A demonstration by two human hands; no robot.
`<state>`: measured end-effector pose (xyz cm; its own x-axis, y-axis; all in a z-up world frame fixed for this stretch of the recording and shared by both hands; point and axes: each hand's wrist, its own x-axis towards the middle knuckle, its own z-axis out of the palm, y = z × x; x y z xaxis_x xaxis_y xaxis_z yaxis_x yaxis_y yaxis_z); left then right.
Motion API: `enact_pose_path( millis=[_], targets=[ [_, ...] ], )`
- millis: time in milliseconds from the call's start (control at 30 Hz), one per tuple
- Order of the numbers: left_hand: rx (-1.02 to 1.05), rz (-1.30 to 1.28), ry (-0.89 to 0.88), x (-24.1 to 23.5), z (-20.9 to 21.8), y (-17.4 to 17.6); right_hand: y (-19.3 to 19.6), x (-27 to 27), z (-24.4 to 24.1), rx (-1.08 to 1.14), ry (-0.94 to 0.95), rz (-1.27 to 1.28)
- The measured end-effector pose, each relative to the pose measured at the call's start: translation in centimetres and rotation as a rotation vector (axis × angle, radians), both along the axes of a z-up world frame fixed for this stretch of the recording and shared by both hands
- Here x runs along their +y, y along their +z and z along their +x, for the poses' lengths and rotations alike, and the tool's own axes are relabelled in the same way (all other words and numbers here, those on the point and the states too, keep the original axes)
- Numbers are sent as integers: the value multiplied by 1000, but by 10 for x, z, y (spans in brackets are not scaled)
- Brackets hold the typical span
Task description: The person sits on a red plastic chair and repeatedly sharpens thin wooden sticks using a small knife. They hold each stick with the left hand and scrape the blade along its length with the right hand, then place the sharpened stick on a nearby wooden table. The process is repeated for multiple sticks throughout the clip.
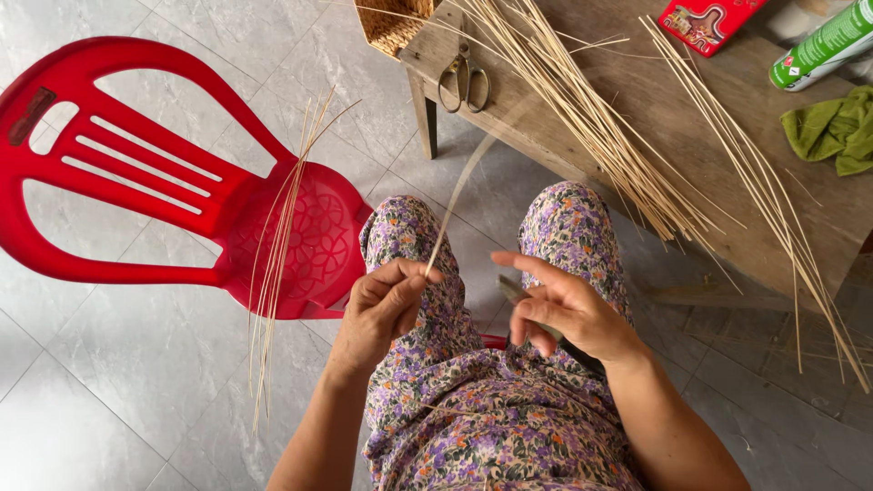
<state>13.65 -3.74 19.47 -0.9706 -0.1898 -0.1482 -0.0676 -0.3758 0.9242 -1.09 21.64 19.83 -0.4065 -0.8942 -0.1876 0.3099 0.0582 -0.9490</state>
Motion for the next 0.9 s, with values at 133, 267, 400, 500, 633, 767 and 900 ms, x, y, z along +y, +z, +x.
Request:
enact_pose_path(
  millis=[133, 267, 400, 500, 633, 767, 900],
  targets=[
    [-148, -66, -210, -1, 6, 5, 15, -26, -3, -59, 32, -117],
    [-144, -141, -274, -9, 16, -2, 11, -38, -15, -78, -106, -243],
    [-202, -245, -246, -24, 29, -10, 6, -22, -32, -53, -314, -237],
    [-207, -263, -234, -31, 38, -17, 0, -9, -38, -71, -379, -203],
    [-204, -230, -233, -38, 52, -26, -8, 3, -40, -39, -440, -158],
    [-250, -208, -161, -46, 69, -38, -11, 13, -41, -30, -499, -151],
    [-258, -353, -102, -62, 89, -51, -13, 25, -44, -52, -583, -142]
  ],
)
